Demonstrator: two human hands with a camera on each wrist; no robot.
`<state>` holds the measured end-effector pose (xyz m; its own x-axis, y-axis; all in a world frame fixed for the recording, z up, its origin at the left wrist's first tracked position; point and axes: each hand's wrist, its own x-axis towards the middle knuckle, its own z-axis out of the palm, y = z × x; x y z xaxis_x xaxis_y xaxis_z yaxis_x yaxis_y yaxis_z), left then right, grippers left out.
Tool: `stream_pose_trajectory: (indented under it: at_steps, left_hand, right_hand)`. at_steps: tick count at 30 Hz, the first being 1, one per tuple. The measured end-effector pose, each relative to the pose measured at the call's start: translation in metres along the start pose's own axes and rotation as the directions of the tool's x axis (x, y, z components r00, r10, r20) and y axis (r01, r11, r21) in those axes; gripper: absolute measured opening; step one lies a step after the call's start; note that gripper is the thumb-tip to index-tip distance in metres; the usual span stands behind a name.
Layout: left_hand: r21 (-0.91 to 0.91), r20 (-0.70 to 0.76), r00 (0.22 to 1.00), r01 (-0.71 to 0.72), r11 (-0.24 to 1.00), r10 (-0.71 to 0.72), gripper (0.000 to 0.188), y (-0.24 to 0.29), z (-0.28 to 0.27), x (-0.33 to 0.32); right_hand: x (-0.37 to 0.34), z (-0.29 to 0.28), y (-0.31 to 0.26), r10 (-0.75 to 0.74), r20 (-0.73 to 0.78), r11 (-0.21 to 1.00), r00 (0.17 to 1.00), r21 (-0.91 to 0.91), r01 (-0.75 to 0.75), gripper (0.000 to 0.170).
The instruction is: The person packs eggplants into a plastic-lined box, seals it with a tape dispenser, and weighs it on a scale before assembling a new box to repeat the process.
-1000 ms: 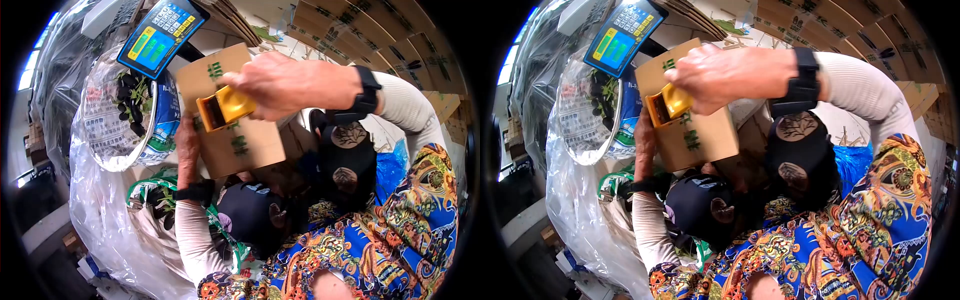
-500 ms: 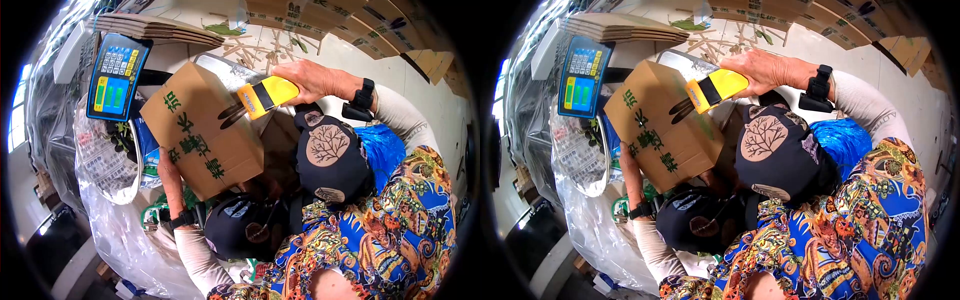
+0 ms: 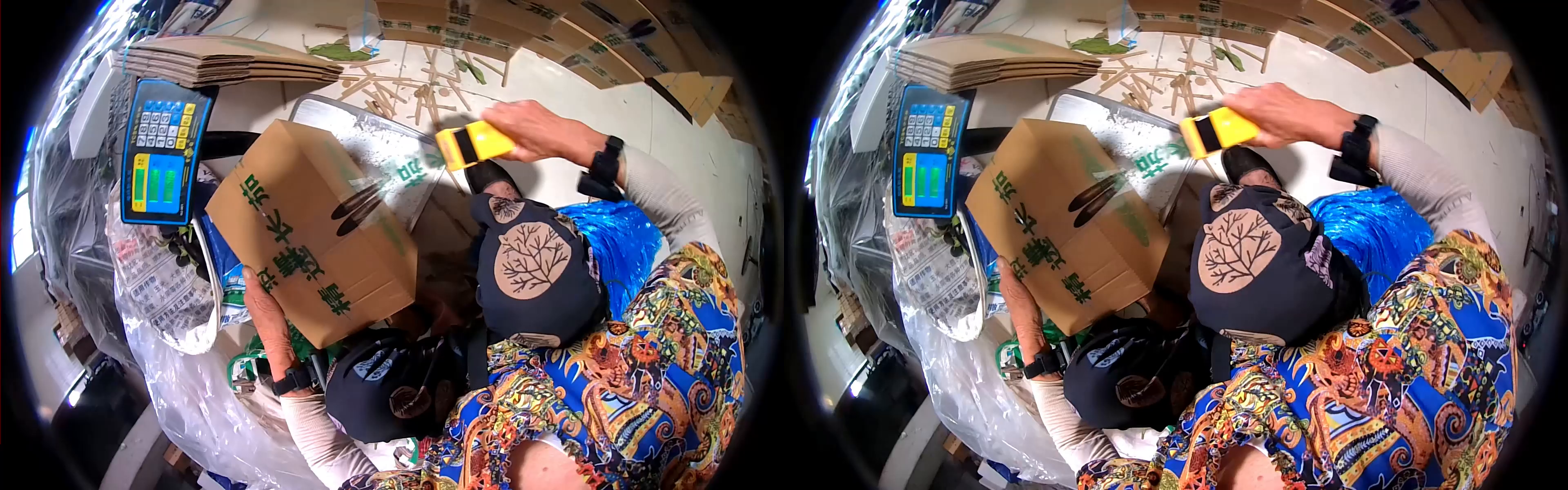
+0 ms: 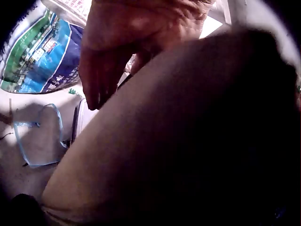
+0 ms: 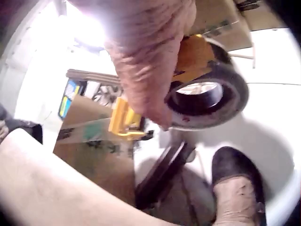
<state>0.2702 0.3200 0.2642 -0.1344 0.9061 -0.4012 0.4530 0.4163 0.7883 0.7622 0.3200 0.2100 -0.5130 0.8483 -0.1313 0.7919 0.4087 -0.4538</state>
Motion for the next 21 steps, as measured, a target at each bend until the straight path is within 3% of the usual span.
stream_pose_trajectory:
  at_steps: [1,3,5,6,7,8,9,10,11,13,14,15,17,18,19,21]
  left_hand:
    - [0.007,0.004,1.000,0.009,1.000,-0.009,0.072,-0.001,0.000,0.000]
    - [0.013,-0.015,1.000,0.021,1.000,-0.020,0.073,-0.004,-0.001,0.002]
    - [-0.034,0.000,0.999,0.047,0.998,-0.047,0.068,-0.006,-0.004,0.004]
    - [-0.059,0.010,0.998,0.063,0.996,-0.063,0.065,-0.008,-0.005,0.004]
    - [-0.086,0.006,0.997,0.075,0.993,-0.075,0.065,-0.007,-0.004,0.004]
    - [-0.113,0.003,0.996,0.087,0.990,-0.087,0.065,-0.004,-0.002,0.003]
    - [-0.136,0.007,0.995,0.097,0.986,-0.097,0.065,-0.002,0.000,0.002]
    - [-0.135,0.014,0.997,0.081,0.988,-0.080,0.065,-0.002,0.002,0.002]
    - [-0.139,0.013,0.998,0.059,0.989,-0.058,0.065,-0.002,0.003,0.002]
    - [-0.151,0.021,0.998,0.057,0.987,-0.054,0.065,-0.004,0.000,-0.001]
    - [-0.166,0.034,0.997,0.070,0.984,-0.065,0.065,-0.006,0.000,0.001]
    - [-0.187,0.040,0.997,0.079,0.979,-0.073,0.065,-0.005,0.002,0.003]
    - [-0.248,0.044,0.996,0.083,0.965,-0.074,0.065,0.000,0.005,-0.002]
    - [-0.276,0.047,0.996,0.088,0.957,-0.078,0.065,0.002,0.007,-0.003]
    - [-0.343,0.050,0.992,0.127,0.931,-0.117,0.065,-0.001,0.009,-0.004]
    - [-0.478,0.064,0.981,0.190,0.858,-0.181,0.065,-0.006,0.014,-0.002]
  right_hand:
    - [0.010,0.006,-0.006,0.051,0.025,0.996,0.998,-0.074,-0.049,0.039]
    - [0.037,0.012,-0.020,0.038,0.124,0.978,0.992,-0.210,-0.011,0.042]
    - [0.059,0.028,-0.034,-0.014,0.039,0.991,0.999,-0.133,0.019,0.042]
    - [0.069,0.045,-0.032,-0.107,-0.039,0.990,0.994,-0.100,0.103,0.042]
    - [0.087,0.028,-0.062,0.041,0.190,0.987,0.981,-0.161,-0.010,0.042]
    - [0.098,0.057,-0.053,-0.123,0.026,0.991,0.992,-0.042,0.124,0.039]
    - [0.116,0.095,-0.051,-0.236,0.052,0.959,0.970,-0.147,0.241,0.030]
    - [0.113,0.085,-0.084,-0.387,0.096,0.476,0.917,-0.831,0.288,0.027]
    - [0.129,0.070,-0.109,-0.264,0.239,0.651,0.934,-0.671,0.356,0.027]
    - [0.152,0.082,-0.121,-0.157,0.337,0.685,0.928,-0.640,0.348,0.030]
    - [0.145,0.079,-0.116,-0.204,0.295,0.681,0.934,-0.642,0.352,0.030]
    - [0.125,0.073,-0.105,-0.318,0.182,0.560,0.930,-0.756,0.339,0.032]
    - [0.120,0.074,-0.062,-0.298,0.119,0.896,0.947,-0.308,0.321,0.035]
    - [0.114,0.053,-0.063,-0.049,0.169,0.980,0.984,-0.182,0.080,0.038]
    - [0.106,0.028,-0.061,0.192,0.253,0.981,0.948,-0.069,-0.181,0.042]
    - [0.089,-0.009,-0.039,0.435,0.286,0.893,0.854,-0.014,-0.450,0.048]
